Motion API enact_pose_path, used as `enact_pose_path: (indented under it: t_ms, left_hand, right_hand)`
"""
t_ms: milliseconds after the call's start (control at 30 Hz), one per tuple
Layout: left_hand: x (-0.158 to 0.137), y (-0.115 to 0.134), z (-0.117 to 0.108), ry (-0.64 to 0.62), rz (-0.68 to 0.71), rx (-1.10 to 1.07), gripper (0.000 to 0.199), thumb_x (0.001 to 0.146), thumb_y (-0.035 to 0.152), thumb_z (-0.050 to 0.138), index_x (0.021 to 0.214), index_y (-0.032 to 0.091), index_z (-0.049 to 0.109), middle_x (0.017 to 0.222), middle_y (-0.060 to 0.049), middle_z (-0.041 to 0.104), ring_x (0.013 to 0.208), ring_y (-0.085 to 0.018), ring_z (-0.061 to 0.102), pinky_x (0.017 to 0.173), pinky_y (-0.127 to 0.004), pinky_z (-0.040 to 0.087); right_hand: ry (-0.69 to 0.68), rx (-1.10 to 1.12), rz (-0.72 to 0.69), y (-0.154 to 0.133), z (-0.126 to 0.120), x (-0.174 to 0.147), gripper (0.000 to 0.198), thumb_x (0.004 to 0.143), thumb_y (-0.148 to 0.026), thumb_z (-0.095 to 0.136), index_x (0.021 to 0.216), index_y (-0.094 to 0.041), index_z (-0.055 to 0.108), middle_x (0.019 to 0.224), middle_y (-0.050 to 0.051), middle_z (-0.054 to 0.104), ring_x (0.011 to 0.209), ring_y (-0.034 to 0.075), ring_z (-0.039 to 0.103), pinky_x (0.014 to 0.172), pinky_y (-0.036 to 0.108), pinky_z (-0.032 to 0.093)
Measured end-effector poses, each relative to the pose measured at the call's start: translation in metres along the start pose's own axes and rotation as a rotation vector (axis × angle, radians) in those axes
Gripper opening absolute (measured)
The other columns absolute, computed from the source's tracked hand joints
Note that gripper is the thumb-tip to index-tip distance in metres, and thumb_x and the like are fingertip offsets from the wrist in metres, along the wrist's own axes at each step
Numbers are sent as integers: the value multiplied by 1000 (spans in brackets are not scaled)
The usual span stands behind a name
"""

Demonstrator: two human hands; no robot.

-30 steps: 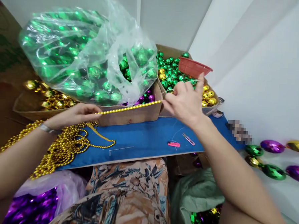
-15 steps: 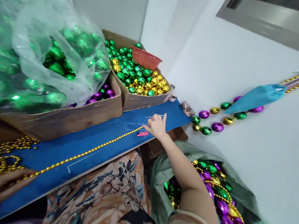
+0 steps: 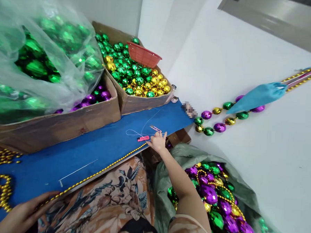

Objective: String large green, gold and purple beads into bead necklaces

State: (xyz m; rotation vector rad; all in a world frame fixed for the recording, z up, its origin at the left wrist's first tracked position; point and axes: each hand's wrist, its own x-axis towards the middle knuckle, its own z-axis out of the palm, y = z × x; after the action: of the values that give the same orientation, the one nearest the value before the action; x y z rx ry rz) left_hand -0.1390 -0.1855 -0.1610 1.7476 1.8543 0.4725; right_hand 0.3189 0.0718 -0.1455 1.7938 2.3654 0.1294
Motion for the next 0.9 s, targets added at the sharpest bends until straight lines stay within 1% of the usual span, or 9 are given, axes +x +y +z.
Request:
enact_pose_path:
  t_ms: [67,100,200,367,467,567,700,900]
  left_hand:
    - [1,-6,5,-93,40,-96,49,77,68,46,89,32,75,89,5,76,78,-19,74,67,-18,57]
    - [1,-9,6,-113,46,-127,46,77,65,48,91,30,75,91,3,76,79,-20,73,68,-18,57]
    - [2,-12,10,-94,30,-148,42,77,62,51,91,29,74,91,2,76,80,-21,73,68,-19,57]
    - [3,-8,13,-90,0,-170,39,77,60,53,91,28,72,90,1,77,78,-21,73,65,-20,57]
    - [2,-9,13,-89,-40,-172,37,77,58,53,90,29,71,88,2,77,76,-21,73,63,-20,57]
    - [1,-13,13,-52,-69,-153,34,75,59,53,87,32,69,85,5,77,74,-21,73,61,-22,57]
    - [0,-15,12,-34,-65,-150,33,75,60,52,86,33,69,83,7,76,72,-21,73,61,-22,57]
    - [-1,-16,13,-48,-43,-143,36,78,58,51,90,28,69,86,4,77,74,-20,73,62,-20,57]
  right_hand:
    - [0,0,11,1,5,2,47,87,-63,48,90,-22,71,107,12,55,111,30,46,103,66,11]
    - [2,0,14,1,7,3,47,88,-63,47,90,-22,71,107,12,55,111,30,46,104,66,10]
    - [3,0,12,1,10,7,48,89,-64,45,92,-23,71,107,11,55,110,29,46,104,66,9]
    - [-3,-7,26,3,13,9,46,88,-63,48,92,-22,71,107,11,55,110,30,45,104,66,7]
    - [-16,-9,45,5,14,9,45,87,-62,51,90,-22,71,109,12,55,110,30,46,104,67,8]
    - [-28,-6,42,5,15,10,45,88,-62,48,92,-23,71,111,12,55,112,30,45,104,67,8]
    - [-42,-1,32,2,15,11,44,90,-60,46,97,-24,70,111,11,55,114,30,44,104,66,7]
    - [-67,0,35,1,14,12,47,90,-61,44,95,-23,70,112,12,55,113,30,45,104,66,9]
